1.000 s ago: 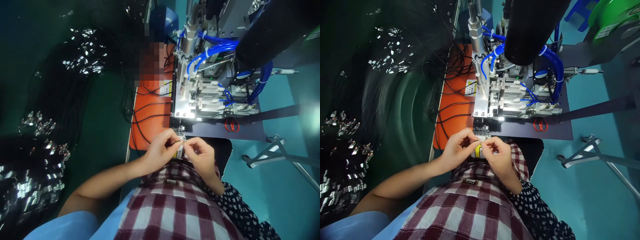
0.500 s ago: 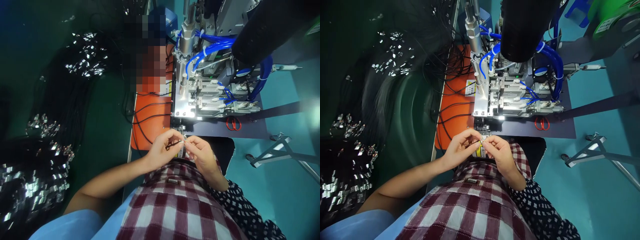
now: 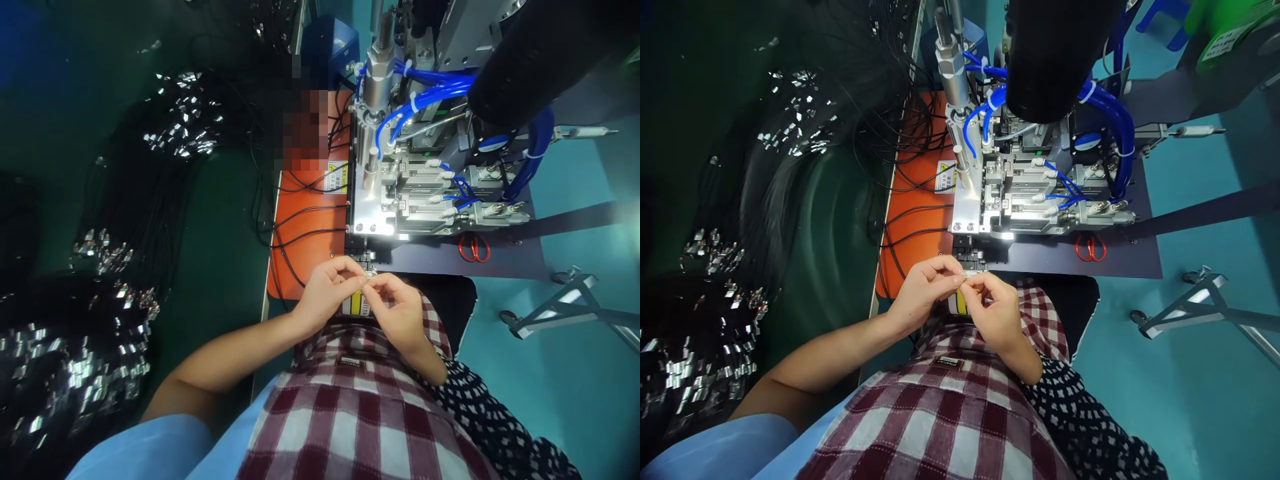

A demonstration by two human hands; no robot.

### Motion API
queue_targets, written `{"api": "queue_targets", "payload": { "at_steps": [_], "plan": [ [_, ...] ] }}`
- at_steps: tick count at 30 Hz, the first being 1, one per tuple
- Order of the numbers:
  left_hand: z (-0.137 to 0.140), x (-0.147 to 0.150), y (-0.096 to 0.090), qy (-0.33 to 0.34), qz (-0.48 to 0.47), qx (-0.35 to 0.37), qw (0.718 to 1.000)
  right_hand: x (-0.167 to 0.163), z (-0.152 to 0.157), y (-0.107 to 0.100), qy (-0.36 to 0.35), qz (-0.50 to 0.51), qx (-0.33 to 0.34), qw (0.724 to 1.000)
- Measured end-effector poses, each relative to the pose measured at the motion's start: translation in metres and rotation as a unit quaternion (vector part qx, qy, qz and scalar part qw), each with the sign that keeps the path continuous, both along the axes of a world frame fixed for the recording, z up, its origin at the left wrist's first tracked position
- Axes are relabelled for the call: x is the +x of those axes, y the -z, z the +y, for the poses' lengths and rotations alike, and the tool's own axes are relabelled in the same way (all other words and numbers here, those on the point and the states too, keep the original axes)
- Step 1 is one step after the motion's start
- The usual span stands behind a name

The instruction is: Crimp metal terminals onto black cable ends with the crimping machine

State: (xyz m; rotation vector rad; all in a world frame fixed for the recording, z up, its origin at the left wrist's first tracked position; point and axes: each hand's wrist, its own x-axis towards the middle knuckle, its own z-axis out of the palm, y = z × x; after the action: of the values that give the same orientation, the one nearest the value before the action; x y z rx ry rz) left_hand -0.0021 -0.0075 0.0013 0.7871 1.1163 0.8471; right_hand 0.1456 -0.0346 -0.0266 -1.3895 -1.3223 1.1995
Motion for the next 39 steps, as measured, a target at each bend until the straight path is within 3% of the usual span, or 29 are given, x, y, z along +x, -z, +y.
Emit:
{"api": "queue_targets", "payload": {
  "at_steps": [3,11,21,39],
  "plan": [
    [0.0,-0.002,-0.001,0.009,0.016,-0.006,1.0,0.007,0.005,-0.003,-0.02,0.014,-0.013,1.0],
    [0.001,-0.003,-0.003,0.027,0.039,0.014,0.999,0.003,0.011,-0.01,0.019,0.065,-0.026,0.997],
    [0.002,-0.004,-0.001,0.028,0.034,0.012,0.999,-0.001,0.011,-0.005,0.028,0.118,-0.068,0.99],
    [-0.001,-0.002,0.004,0.006,0.004,0.018,1.0,-0.003,0.007,0.007,0.037,0.163,-0.068,0.984]
  ]
}}
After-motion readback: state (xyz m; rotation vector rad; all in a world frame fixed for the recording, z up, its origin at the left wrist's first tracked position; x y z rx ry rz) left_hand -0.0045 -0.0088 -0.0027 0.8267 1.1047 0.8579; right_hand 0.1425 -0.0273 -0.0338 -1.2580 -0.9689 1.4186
